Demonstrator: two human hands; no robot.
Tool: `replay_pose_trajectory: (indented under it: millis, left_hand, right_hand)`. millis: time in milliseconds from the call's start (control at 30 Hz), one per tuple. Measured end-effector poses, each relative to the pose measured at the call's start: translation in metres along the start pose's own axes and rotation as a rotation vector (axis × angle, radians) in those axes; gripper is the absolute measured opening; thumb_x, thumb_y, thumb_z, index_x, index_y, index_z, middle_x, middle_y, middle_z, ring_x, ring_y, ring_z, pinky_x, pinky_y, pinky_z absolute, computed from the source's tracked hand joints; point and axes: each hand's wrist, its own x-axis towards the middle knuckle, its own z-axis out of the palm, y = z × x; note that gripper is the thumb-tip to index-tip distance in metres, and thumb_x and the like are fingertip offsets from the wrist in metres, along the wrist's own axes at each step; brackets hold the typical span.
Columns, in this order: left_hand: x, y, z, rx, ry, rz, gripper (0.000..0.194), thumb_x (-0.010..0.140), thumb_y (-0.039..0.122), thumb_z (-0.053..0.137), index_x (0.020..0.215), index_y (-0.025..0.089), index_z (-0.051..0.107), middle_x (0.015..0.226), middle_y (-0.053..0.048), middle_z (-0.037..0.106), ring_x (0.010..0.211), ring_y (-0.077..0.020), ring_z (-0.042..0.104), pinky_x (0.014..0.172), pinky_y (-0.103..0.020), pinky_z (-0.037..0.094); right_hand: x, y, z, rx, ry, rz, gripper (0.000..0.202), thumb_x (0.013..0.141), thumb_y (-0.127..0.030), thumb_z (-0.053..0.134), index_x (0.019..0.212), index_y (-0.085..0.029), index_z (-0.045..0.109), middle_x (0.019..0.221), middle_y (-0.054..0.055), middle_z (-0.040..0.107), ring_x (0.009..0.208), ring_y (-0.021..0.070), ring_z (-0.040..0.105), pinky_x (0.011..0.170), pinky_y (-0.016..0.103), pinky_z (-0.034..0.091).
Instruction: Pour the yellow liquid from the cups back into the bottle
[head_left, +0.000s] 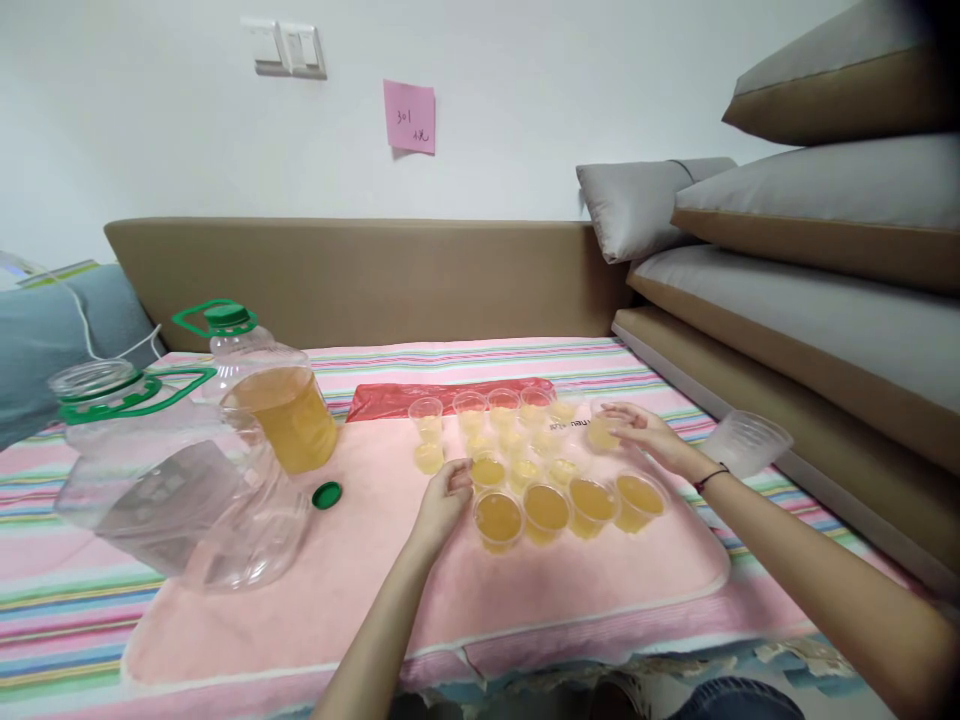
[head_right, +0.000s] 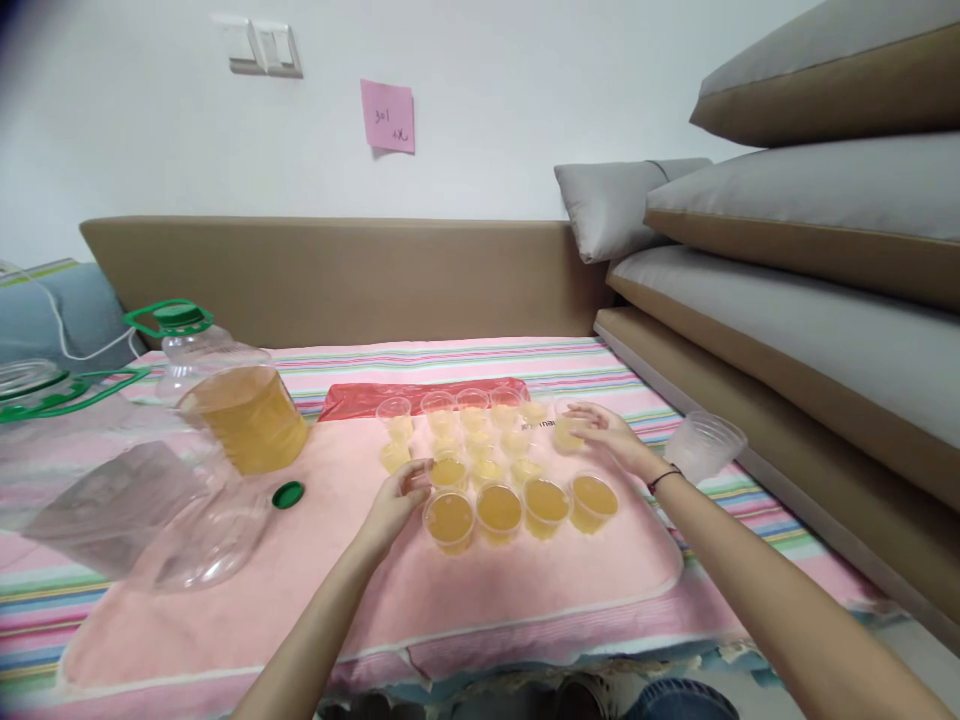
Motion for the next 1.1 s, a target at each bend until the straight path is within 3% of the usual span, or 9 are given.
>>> replay_pose_trajectory:
  millis: [167,367,500,633,833,1100]
  left_hand:
    - [-0.001,0.006,0.004,-0.049,0.007,-0.002,0.039,0.059,0.000,0.065,0.091,0.019,0.073,0.112,-0.008,0.073,0.111,-0.0259,0.065,0.105,-0.042,0.047]
    - [-0.004,0.011,0.007,-0.137,0.037,-0.084,0.036,0.062,-0.002,0.063,0.089,0.019,0.073,0.113,-0.009,0.073,0.118,-0.0259,0.063,0.110,-0.042,0.043]
    - [-0.011,0.015,0.008,-0.193,0.073,-0.148,0.037,0.061,-0.003,0.063,0.090,0.018,0.072,0.119,-0.010,0.071,0.119,-0.0264,0.063,0.109,-0.041,0.044]
    - [-0.015,0.017,0.006,-0.262,0.095,-0.222,0.034,0.066,0.003,0.067,0.097,0.016,0.069,0.127,-0.013,0.068,0.118,-0.0259,0.064,0.108,-0.042,0.046]
    - [-0.016,0.023,0.003,-0.389,0.112,-0.310,0.033,0.072,0.005,0.064,0.103,0.014,0.062,0.121,-0.014,0.069,0.105,-0.0191,0.069,0.101,-0.033,0.053]
    - [-0.021,0.033,0.003,-0.454,0.142,-0.364,0.027,0.080,0.009,0.062,0.106,0.014,0.057,0.111,-0.014,0.069,0.089,-0.0161,0.071,0.095,-0.031,0.055]
  right_hand:
    - [-0.013,-0.049,0.004,-0.157,-0.055,-0.083,0.062,0.075,-0.048,0.075,0.131,-0.028,0.058,0.132,0.012,0.064,0.122,0.0311,0.060,0.101,0.047,0.050]
    - [-0.023,-0.088,0.051,-0.131,-0.230,-0.180,0.060,0.072,-0.043,0.077,0.128,-0.029,0.060,0.132,0.009,0.065,0.120,0.0285,0.061,0.099,0.045,0.050]
    - [-0.023,-0.093,0.079,-0.111,-0.316,-0.227,0.051,0.071,-0.039,0.079,0.119,-0.028,0.065,0.128,0.007,0.067,0.120,0.0274,0.061,0.102,0.045,0.049]
    - [-0.019,-0.094,0.094,-0.156,-0.360,-0.280,0.048,0.072,-0.037,0.081,0.117,-0.028,0.067,0.127,0.006,0.067,0.122,0.0276,0.060,0.104,0.046,0.047]
    - [-0.010,-0.092,0.105,-0.319,-0.334,-0.315,0.049,0.071,-0.037,0.081,0.117,-0.027,0.068,0.123,0.006,0.068,0.119,0.0283,0.060,0.106,0.047,0.044]
    - [-0.008,-0.090,0.112,-0.508,-0.373,-0.342,0.060,0.070,-0.037,0.080,0.127,-0.026,0.065,0.115,0.007,0.070,0.109,0.0283,0.063,0.101,0.046,0.046]
